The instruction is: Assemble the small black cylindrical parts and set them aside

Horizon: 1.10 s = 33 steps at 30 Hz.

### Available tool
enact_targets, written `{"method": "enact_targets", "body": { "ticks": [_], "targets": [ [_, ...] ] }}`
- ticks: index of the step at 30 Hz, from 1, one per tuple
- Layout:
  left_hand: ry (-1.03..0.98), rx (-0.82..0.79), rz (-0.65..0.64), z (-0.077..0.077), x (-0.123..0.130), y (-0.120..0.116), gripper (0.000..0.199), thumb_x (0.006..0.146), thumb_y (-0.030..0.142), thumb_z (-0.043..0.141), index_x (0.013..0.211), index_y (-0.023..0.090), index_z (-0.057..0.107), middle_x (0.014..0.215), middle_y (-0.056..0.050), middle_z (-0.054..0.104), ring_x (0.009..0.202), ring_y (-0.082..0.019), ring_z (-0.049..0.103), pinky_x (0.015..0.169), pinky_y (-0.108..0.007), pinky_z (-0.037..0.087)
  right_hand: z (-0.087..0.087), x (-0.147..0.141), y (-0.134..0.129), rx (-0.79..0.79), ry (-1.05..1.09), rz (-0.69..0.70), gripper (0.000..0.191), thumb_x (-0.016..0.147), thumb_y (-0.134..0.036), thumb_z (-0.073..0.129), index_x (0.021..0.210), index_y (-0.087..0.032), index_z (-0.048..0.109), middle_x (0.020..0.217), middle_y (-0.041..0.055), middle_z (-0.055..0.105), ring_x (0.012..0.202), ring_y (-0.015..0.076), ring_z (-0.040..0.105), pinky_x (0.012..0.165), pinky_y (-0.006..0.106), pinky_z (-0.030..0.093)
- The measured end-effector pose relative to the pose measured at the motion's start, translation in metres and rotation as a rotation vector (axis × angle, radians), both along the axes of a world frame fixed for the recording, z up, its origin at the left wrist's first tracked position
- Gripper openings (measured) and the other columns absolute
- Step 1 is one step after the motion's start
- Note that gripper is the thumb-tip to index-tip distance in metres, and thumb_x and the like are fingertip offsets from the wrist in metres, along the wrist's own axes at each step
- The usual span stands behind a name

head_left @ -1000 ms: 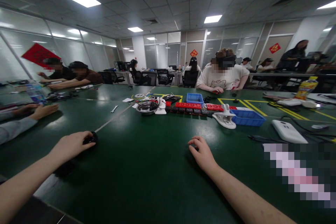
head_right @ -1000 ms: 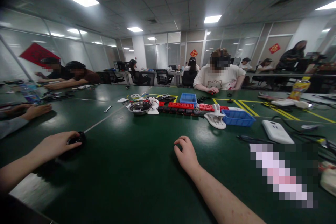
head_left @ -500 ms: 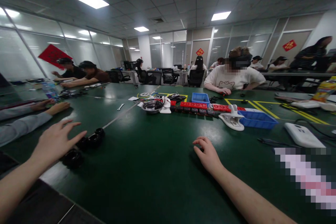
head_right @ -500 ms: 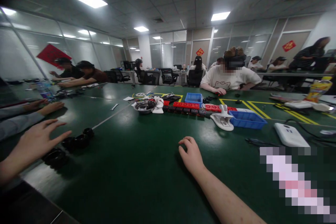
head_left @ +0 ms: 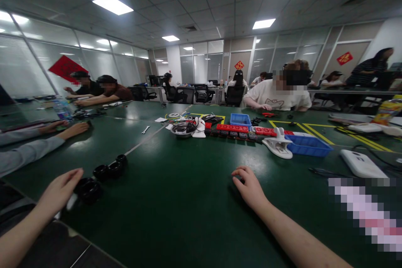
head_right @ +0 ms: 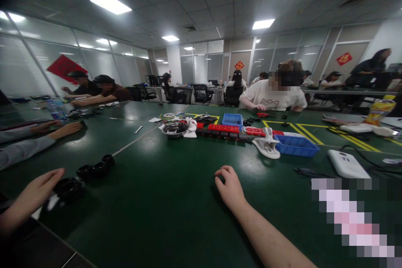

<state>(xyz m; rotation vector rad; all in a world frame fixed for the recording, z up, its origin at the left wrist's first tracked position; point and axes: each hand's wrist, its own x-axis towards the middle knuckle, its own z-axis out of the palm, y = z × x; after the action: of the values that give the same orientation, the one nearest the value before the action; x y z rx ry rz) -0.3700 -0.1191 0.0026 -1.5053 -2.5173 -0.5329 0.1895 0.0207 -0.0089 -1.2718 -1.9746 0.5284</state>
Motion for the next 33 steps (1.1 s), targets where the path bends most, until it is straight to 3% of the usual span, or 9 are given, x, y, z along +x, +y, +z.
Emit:
{"method": "enact_targets", "body": {
  "ticks": [3,5,8,12,15,18,21,26,33],
  "targets": [
    [0.056,0.088,-0.097,0.013,0.021,0.006,0.062,0.081,0.055,0.018,0.109,0.01,0.051,0.115,-0.014,0.053,0.111,-0.027,0.046,0.098,-0.037,0.033,-0.001,0.0,0.001,0.006,-0.006,0.007,0.015,0.075,-0.02,0.046,0.08,-0.018,0.06,0.099,0.0071,0.049,0.097,0.0213,0.049,0.086,0.037,0.04],
    [0.123,0.054,-0.229,0.024,0.037,0.012,0.057,0.08,0.056,0.024,0.107,0.015,0.054,0.117,-0.011,0.05,0.112,-0.026,0.044,0.1,-0.038,0.029,-0.001,0.0,0.002,0.009,-0.008,0.011,0.015,0.075,-0.02,0.046,0.08,-0.018,0.06,0.099,0.007,0.049,0.098,0.0212,0.049,0.088,0.036,0.039],
    [0.141,-0.021,-0.328,0.041,0.058,0.028,0.055,0.08,0.056,0.029,0.105,0.016,0.056,0.116,-0.009,0.051,0.109,-0.026,0.044,0.098,-0.039,0.03,-0.002,-0.001,0.003,0.009,-0.012,0.013,0.015,0.075,-0.02,0.046,0.08,-0.017,0.06,0.099,0.0075,0.048,0.098,0.0215,0.048,0.088,0.037,0.038],
    [0.054,-0.111,-0.365,0.053,0.063,0.064,0.057,0.082,0.054,0.028,0.113,0.012,0.05,0.12,-0.011,0.049,0.115,-0.026,0.039,0.101,-0.039,0.023,-0.001,-0.001,0.002,0.005,-0.017,0.02,0.014,0.075,-0.018,0.047,0.079,-0.017,0.06,0.098,0.0072,0.049,0.098,0.0215,0.049,0.088,0.037,0.038],
    [-0.006,-0.186,-0.395,0.052,0.056,0.091,0.059,0.082,0.051,0.028,0.117,0.008,0.049,0.125,-0.013,0.047,0.117,-0.025,0.038,0.103,-0.037,0.022,0.0,-0.001,0.001,0.007,-0.018,0.03,0.013,0.075,-0.016,0.047,0.079,-0.018,0.06,0.095,0.0058,0.049,0.095,0.0201,0.05,0.087,0.036,0.039],
    [-0.08,-0.282,-0.426,0.044,0.049,0.107,0.06,0.08,0.053,0.03,0.112,0.009,0.055,0.119,-0.011,0.054,0.11,-0.025,0.048,0.098,-0.032,0.031,0.0,0.0,0.001,0.006,-0.019,0.032,0.012,0.075,-0.016,0.048,0.078,-0.018,0.059,0.094,0.0055,0.05,0.094,0.0196,0.05,0.087,0.035,0.04],
    [-0.137,-0.348,-0.441,0.038,0.043,0.106,0.061,0.075,0.059,0.033,0.106,0.014,0.06,0.113,-0.008,0.059,0.105,-0.025,0.052,0.094,-0.031,0.036,-0.001,0.0,0.001,0.0,-0.018,0.024,0.012,0.074,-0.016,0.048,0.077,-0.019,0.06,0.095,0.0053,0.049,0.095,0.0197,0.05,0.086,0.034,0.04],
    [-0.187,-0.39,-0.469,0.036,0.035,0.094,0.061,0.072,0.063,0.037,0.101,0.017,0.064,0.117,-0.005,0.056,0.111,-0.026,0.047,0.099,-0.031,0.03,-0.002,0.0,0.003,-0.011,-0.015,0.036,0.012,0.074,-0.016,0.048,0.077,-0.019,0.06,0.095,0.0052,0.05,0.094,0.0196,0.05,0.086,0.034,0.04],
    [-0.226,-0.437,-0.478,0.036,0.035,0.098,0.049,0.07,0.048,0.041,0.097,0.016,0.065,0.105,-0.005,0.063,0.102,-0.025,0.054,0.093,-0.031,0.038,-0.004,0.0,0.004,-0.004,-0.02,0.031,0.012,0.073,-0.015,0.049,0.077,-0.018,0.06,0.094,0.0052,0.05,0.093,0.0191,0.05,0.087,0.034,0.039]
  ]
}}
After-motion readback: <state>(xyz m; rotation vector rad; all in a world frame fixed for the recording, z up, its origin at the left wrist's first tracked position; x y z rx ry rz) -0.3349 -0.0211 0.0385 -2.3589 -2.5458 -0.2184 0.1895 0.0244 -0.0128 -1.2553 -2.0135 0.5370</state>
